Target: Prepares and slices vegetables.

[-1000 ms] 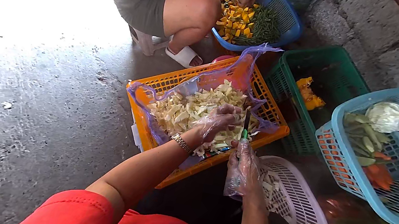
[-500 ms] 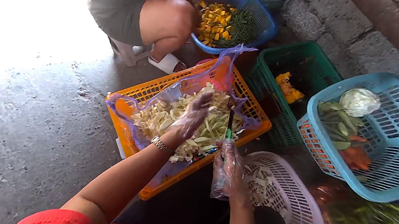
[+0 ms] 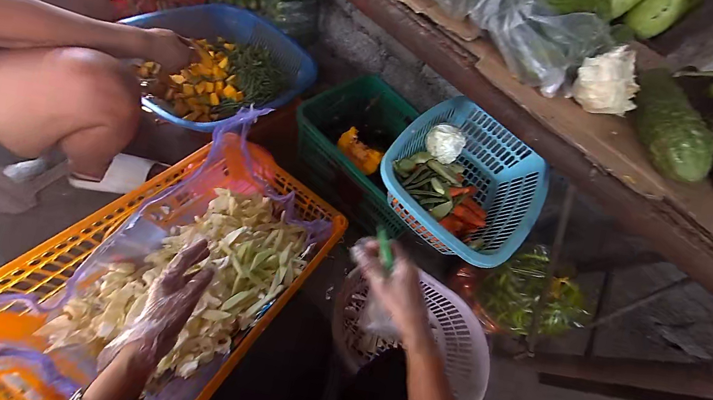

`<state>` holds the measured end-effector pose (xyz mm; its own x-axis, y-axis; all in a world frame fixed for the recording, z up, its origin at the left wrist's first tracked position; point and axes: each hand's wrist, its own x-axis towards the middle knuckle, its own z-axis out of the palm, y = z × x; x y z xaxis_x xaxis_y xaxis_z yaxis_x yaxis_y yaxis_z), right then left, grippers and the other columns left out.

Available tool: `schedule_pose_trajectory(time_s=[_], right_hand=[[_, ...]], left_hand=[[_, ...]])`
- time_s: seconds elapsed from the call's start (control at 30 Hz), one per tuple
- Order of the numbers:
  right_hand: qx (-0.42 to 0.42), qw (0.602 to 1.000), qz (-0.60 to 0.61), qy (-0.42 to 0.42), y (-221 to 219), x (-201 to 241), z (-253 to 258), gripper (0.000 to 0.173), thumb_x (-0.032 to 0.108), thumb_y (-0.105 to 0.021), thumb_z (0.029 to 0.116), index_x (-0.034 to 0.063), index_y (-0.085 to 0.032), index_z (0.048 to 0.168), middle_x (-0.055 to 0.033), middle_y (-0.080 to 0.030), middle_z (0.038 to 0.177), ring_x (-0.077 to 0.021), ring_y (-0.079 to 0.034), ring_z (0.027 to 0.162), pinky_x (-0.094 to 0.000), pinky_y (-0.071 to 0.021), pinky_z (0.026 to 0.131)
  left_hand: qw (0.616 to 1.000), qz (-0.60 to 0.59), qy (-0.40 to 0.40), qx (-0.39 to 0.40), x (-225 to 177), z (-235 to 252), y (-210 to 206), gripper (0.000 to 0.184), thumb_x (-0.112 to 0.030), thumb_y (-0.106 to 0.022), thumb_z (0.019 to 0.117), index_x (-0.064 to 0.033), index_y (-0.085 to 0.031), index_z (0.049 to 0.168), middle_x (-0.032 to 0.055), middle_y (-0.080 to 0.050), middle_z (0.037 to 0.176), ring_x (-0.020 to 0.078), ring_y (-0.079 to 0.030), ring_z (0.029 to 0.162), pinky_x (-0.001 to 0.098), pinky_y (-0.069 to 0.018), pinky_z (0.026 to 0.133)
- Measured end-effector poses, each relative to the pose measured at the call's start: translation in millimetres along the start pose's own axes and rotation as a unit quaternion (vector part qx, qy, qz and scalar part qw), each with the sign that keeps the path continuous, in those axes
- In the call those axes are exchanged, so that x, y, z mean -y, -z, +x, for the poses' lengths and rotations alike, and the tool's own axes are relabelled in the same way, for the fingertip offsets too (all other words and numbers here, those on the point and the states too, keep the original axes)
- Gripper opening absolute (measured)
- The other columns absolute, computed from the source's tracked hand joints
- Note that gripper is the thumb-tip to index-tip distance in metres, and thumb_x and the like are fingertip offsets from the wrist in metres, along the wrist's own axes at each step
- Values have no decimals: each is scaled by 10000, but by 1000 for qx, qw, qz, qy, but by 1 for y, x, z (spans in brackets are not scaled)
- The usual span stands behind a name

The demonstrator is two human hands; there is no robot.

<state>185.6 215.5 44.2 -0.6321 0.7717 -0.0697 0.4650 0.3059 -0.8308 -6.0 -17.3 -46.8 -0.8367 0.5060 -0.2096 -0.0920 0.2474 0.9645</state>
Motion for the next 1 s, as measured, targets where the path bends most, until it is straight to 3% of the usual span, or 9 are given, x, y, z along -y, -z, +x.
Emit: schedule_pose_trajectory(time_s=[0.13, 0.3, 0.37, 0.43, 0.53, 0.63, 0.77, 0.87, 1.0], right_hand=[[-116, 976, -148, -107, 78, -37, 87, 438, 394, -554, 1039, 26, -656, 1253, -250, -681, 1133, -417, -645, 1083, -629, -477, 938], [-38, 939, -251, -231, 89, -54, 146, 696, 557, -462, 1037, -56, -590, 1341, -282, -572, 1391, -407, -512, 1351, -576, -371, 1127], [-14, 946, -214, -243, 85, -39, 145, 666, 466, -536, 1039, -102, -521, 1386, -293, -515, 1446, -384, -466, 1396, -508, -341, 1163], [-23, 962, -140, -234, 83, -39, 148, 604, 347, -632, 1012, -105, -501, 1391, -294, -538, 1403, -372, -519, 1330, -477, -399, 1118], [-51, 972, -77, -218, 86, -42, 148, 515, 237, -684, 968, -75, -543, 1353, -284, -584, 1322, -373, -571, 1235, -504, -448, 1052], [-120, 976, -61, -169, 99, -51, 135, 419, 232, -674, 965, -38, -616, 1279, -272, -644, 1210, -382, -622, 1129, -558, -470, 999], [-206, 974, 72, -60, 98, -40, 76, 232, 77, -624, 961, 0, -656, 1177, -136, -656, 1096, -172, -605, 970, -371, -491, 858], [-178, 963, 202, 16, 67, -30, 22, 197, -7, -642, 890, -4, -659, 1086, -38, -700, 1060, -50, -648, 996, -226, -545, 864], [-88, 974, 197, 74, 25, -20, -37, 277, 45, -679, 861, -17, -647, 1129, -21, -700, 1066, -33, -656, 971, -216, -562, 846]], left_hand=[[1000, -7, 20, 5, 16, -4, 1, 460, -185, -484, 1002, 8, -492, 1419, 192, -537, 1395, 234, -602, 1164, 388, -520, 949], [999, -28, 44, 3, 6, -14, -8, 389, -152, -479, 1020, 30, -524, 1361, 187, -577, 1320, 207, -641, 1068, 351, -542, 890], [998, -32, 47, 0, 3, -14, -7, 371, -141, -476, 1020, 41, -536, 1338, 185, -589, 1283, 201, -651, 1044, 341, -551, 877], [998, -31, 48, -3, 2, -14, -5, 364, -146, -475, 1019, 42, -539, 1324, 180, -598, 1256, 200, -651, 1034, 340, -550, 870], [998, -34, 41, -21, 1, -14, -6, 345, -155, -481, 1017, 32, -555, 1297, 158, -616, 1221, 177, -656, 1003, 322, -549, 853], [998, -40, 15, -52, 1, -16, -4, 374, -179, -485, 999, 23, -546, 1307, 138, -621, 1217, 155, -660, 1005, 307, -555, 848], [995, -92, -6, -50, -10, -18, -9, 407, -217, -455, 1015, 16, -525, 1341, 121, -626, 1216, 149, -669, 1009, 303, -565, 858], [990, -139, -15, 35, -34, -20, -28, 443, -272, -390, 1055, 0, -504, 1386, 109, -659, 1210, 188, -694, 1009, 350, -589, 862], [966, -147, -15, 211, -68, -26, -62, 540, -361, -319, 1078, 4, -435, 1458, 112, -661, 1252, 203, -697, 1042, 367, -591, 889]])
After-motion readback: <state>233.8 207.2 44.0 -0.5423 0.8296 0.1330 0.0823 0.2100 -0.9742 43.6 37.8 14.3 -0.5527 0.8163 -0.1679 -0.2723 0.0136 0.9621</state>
